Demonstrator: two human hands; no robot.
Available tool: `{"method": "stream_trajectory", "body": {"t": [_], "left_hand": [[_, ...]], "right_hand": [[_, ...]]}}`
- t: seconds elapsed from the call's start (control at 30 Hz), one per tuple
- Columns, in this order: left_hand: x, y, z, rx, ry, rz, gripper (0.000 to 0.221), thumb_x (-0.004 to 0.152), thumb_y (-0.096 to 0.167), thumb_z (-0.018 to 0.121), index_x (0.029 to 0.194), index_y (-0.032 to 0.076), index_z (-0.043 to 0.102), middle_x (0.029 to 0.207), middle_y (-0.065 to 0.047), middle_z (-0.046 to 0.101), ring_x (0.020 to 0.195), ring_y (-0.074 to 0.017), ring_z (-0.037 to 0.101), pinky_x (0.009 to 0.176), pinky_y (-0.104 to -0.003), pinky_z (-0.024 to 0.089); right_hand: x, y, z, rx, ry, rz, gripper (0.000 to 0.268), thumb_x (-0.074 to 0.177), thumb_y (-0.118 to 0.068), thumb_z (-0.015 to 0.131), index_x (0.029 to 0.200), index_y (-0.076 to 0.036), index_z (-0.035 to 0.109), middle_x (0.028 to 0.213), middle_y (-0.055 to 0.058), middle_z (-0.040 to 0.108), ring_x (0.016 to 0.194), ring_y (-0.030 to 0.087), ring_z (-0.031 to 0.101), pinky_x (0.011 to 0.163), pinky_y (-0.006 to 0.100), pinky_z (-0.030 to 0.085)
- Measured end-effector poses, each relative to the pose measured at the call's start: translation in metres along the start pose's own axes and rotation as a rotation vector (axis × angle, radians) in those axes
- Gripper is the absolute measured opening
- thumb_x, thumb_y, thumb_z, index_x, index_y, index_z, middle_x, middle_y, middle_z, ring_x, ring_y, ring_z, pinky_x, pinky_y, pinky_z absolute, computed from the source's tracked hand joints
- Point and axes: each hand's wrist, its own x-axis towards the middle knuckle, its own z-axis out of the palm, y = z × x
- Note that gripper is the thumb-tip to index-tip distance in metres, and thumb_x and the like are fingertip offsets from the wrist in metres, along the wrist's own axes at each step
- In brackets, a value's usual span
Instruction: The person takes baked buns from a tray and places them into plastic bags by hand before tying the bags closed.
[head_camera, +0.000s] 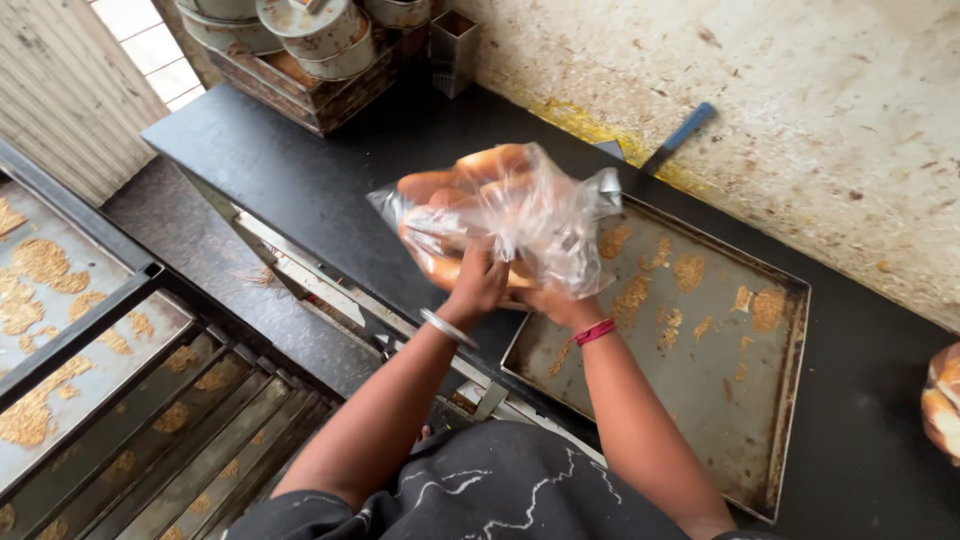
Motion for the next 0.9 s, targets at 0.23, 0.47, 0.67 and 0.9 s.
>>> {"method": "stream_trajectory", "body": {"t": [0.23, 0.47, 0.67, 0.9], "left_hand": [[-0.006, 0.05, -0.01, -0.397, -0.285, -0.38, 0.036, 0.088, 0.003, 0.045, 0.117, 0.001, 0.065, 0.104, -0.02, 0.075, 0.099, -0.0336, 0.071, 0.091, -0.042, 0.054], [0.008, 0.106, -0.025, 0.145, -0.44, 0.017, 0.045, 0.079, 0.007, 0.067, 0.124, 0.003, 0.064, 0.125, -0.024, 0.064, 0.116, -0.0418, 0.059, 0.1, -0.05, 0.045], [0.023, 0.165, -0.035, 0.165, -0.542, 0.129, 0.05, 0.079, 0.007, 0.068, 0.128, 0.005, 0.058, 0.137, -0.014, 0.06, 0.132, -0.0354, 0.057, 0.113, -0.044, 0.049], [0.011, 0.145, -0.04, 0.309, -0.165, 0.184, 0.092, 0.075, 0.05, 0.09, 0.143, 0.005, 0.046, 0.156, -0.025, 0.033, 0.152, -0.0451, 0.026, 0.126, -0.06, 0.025]], "right_hand": [[-0.031, 0.041, 0.0, -0.081, 0.015, 0.126, 0.042, 0.098, -0.022, 0.074, 0.138, -0.014, 0.064, 0.139, 0.007, 0.069, 0.13, 0.025, 0.066, 0.114, 0.038, 0.052], [-0.025, 0.06, 0.007, -0.251, 0.079, -0.022, 0.055, 0.087, -0.029, 0.071, 0.136, -0.006, 0.06, 0.139, 0.017, 0.059, 0.131, 0.035, 0.051, 0.111, 0.048, 0.04], [-0.035, 0.062, 0.043, 0.059, 0.317, 0.09, 0.048, 0.095, -0.028, 0.062, 0.136, -0.004, 0.06, 0.138, 0.014, 0.061, 0.13, 0.03, 0.055, 0.111, 0.044, 0.043], [-0.012, 0.055, 0.035, 0.166, 0.374, 0.027, 0.041, 0.105, -0.027, 0.051, 0.137, -0.002, 0.059, 0.137, 0.011, 0.063, 0.128, 0.025, 0.06, 0.111, 0.039, 0.047]]}}
